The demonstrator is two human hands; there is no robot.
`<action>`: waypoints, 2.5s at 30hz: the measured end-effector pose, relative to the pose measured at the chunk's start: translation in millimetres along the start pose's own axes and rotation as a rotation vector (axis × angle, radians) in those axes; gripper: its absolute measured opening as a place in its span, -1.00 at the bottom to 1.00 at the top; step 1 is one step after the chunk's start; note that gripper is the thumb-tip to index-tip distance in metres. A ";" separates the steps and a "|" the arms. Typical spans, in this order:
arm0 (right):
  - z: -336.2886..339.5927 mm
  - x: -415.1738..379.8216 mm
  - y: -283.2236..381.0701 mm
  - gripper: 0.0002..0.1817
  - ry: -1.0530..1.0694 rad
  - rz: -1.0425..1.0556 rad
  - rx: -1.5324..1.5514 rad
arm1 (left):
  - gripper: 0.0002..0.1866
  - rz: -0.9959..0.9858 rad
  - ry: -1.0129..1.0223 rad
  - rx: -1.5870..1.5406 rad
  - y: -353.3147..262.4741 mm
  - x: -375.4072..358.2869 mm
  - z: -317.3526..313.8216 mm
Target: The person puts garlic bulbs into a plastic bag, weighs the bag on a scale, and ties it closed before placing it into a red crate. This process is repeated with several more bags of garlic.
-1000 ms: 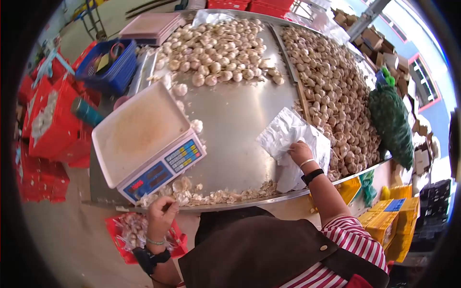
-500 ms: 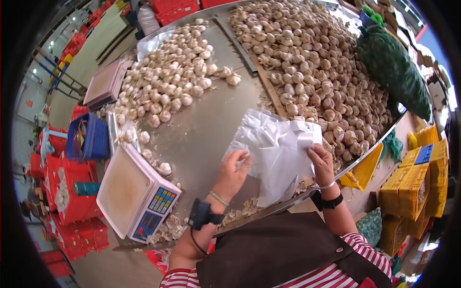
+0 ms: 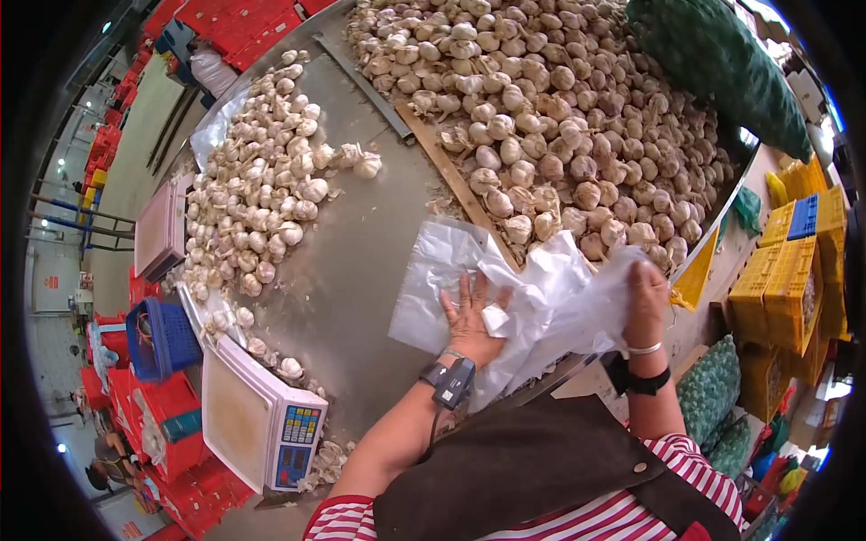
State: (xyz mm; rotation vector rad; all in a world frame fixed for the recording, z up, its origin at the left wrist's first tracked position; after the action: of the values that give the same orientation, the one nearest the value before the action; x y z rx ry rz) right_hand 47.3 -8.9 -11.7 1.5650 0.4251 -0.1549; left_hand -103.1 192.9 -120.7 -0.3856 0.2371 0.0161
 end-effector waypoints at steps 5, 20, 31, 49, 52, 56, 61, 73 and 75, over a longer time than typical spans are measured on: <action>75.2 2.0 66.2 -0.65 -0.298 0.046 0.500 | -0.31 0.013 -0.027 0.057 9.5 0.9 -7.4; -112.7 -78.6 51.8 -0.86 0.648 -0.069 0.251 | -0.50 -0.024 -0.101 -0.210 13.2 -41.7 28.6; -193.2 -131.7 10.6 -0.70 1.072 -0.577 0.735 | -0.78 -0.232 -0.890 -1.499 -19.8 -141.8 147.8; -119.5 -51.4 -25.3 -0.69 0.905 -0.192 -0.171 | -0.92 0.240 -1.230 -1.476 106.0 -178.2 89.3; -115.7 -43.2 -27.4 -0.63 0.840 -0.026 -0.646 | -0.83 0.247 -1.153 -1.946 123.1 -182.0 72.4; -123.7 -22.2 -41.1 -0.64 0.634 0.439 -1.466 | -0.67 -0.040 -1.126 -1.441 126.6 -203.2 90.8; -195.8 -83.4 89.7 -0.58 0.643 0.722 -0.893 | -0.63 -0.170 -0.974 -2.040 105.2 -197.2 48.4; -318.6 -184.8 -15.9 -0.72 1.760 0.409 -0.483 | -0.65 -0.205 -0.689 -0.995 22.7 -183.6 111.1; -320.8 -168.7 -32.0 -0.74 1.632 -0.037 -0.451 | -0.70 0.078 -0.718 -1.747 49.0 -187.3 83.0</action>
State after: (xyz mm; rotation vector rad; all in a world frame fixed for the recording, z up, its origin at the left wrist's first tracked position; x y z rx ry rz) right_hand -171.8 278.0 34.3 0.9196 1.5942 1.1971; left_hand -269.4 274.9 -20.7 -2.0535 -0.5671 0.4530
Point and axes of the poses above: each hand's wrist, its own x-axis towards the middle knuckle, its own z-axis out of the back of the hand, y = z × x, the point moved 9 cm from there along x, towards the middle knuckle, and after that the axes turned 14 degrees about -z, right-handed, at the moved point
